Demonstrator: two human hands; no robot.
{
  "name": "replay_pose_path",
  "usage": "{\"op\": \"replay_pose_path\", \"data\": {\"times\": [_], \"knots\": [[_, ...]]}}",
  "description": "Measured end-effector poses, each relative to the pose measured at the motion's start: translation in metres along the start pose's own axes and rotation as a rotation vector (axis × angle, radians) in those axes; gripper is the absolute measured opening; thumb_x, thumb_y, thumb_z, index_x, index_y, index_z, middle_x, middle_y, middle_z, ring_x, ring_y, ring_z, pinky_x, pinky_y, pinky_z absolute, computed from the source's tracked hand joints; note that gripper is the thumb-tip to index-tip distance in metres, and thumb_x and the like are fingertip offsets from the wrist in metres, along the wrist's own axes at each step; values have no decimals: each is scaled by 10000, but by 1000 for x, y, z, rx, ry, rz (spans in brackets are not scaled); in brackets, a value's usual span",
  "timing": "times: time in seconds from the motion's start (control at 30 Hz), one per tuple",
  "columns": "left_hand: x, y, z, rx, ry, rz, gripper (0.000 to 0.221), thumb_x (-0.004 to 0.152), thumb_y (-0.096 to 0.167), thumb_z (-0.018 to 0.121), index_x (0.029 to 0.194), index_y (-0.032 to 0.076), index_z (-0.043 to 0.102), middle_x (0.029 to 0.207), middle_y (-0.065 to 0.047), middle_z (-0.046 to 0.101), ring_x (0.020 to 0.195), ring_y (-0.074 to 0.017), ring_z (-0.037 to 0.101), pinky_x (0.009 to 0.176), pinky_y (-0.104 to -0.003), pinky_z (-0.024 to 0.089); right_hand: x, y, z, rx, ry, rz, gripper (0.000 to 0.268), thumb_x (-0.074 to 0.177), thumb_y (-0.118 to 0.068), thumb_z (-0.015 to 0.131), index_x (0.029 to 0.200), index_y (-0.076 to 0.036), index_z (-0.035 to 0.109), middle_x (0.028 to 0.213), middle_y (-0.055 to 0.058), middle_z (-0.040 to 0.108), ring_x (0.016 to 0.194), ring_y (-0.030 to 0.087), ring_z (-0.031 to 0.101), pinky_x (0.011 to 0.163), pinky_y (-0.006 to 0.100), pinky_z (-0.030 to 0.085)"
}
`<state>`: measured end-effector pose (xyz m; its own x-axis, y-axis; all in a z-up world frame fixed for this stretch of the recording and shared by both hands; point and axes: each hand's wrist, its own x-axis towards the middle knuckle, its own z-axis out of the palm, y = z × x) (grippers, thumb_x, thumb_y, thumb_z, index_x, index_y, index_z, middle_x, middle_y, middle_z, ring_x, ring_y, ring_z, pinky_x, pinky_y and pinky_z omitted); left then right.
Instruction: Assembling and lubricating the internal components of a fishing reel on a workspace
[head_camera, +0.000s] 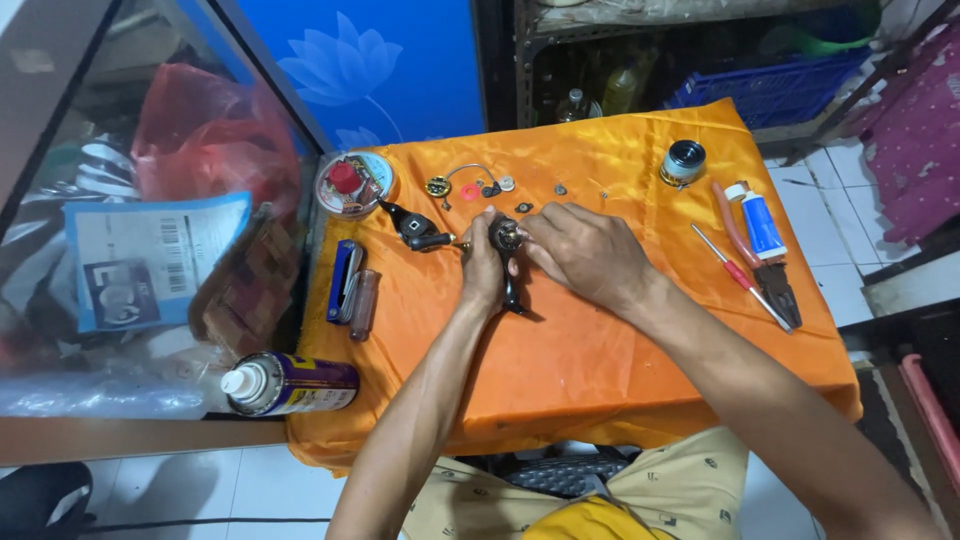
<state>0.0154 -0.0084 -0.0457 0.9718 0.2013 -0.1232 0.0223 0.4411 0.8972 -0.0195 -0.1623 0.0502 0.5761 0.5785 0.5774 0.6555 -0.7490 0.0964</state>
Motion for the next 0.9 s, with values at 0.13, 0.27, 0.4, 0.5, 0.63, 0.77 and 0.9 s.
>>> {"op": "replay_pose_path", "data": {"times": [0.13,0.27,0.4,0.5,0.63,0.77,0.9], "knots": [[-7,7,4,7,43,-58,390,933,424,610,822,50,629,579,-161,606,308,-155,504,286,-258,378,-5,0,-10,-15,62,7,167,1037,-361,571,1001,-226,662,824,-59,535,772,137,651,606,264,560],[-7,11,3,-36,67,-85,361,934,418,627,853,66,613,589,-151,576,303,-162,501,279,-254,393,-24,12,-22,274,-82,193,137,993,-368,617,985,-251,688,804,-25,592,811,217,692,624,349,568],[-10,19,6,-59,95,-112,366,930,425,643,869,65,609,596,-135,557,302,-156,488,278,-253,390,-58,15,-12,422,-346,282,184,924,-359,643,867,-185,660,819,54,676,888,311,713,671,432,574],[-11,22,4,-50,68,-104,356,942,421,619,856,76,598,597,-115,539,301,-155,494,274,-252,386,-68,12,-13,604,-217,283,141,881,-204,698,988,-154,775,889,105,720,872,360,713,706,446,576],[0,7,0,-46,51,-87,356,946,425,617,869,77,608,601,-123,559,307,-159,504,277,-253,389,-58,16,-24,625,-92,304,187,882,-170,717,1054,-131,780,878,113,712,817,338,703,678,422,564],[-4,14,1,-65,45,-94,343,940,409,620,854,77,606,586,-126,548,300,-165,502,272,-263,388,-31,8,-40,590,43,247,198,913,-169,728,1101,-135,781,884,70,717,792,281,706,664,365,565],[-8,16,0,-43,21,-103,384,948,420,577,790,73,623,597,-156,598,301,-152,487,277,-258,376,-26,2,-46,681,-34,237,211,937,-201,705,1135,-161,764,938,51,734,875,275,732,745,358,595]]}}
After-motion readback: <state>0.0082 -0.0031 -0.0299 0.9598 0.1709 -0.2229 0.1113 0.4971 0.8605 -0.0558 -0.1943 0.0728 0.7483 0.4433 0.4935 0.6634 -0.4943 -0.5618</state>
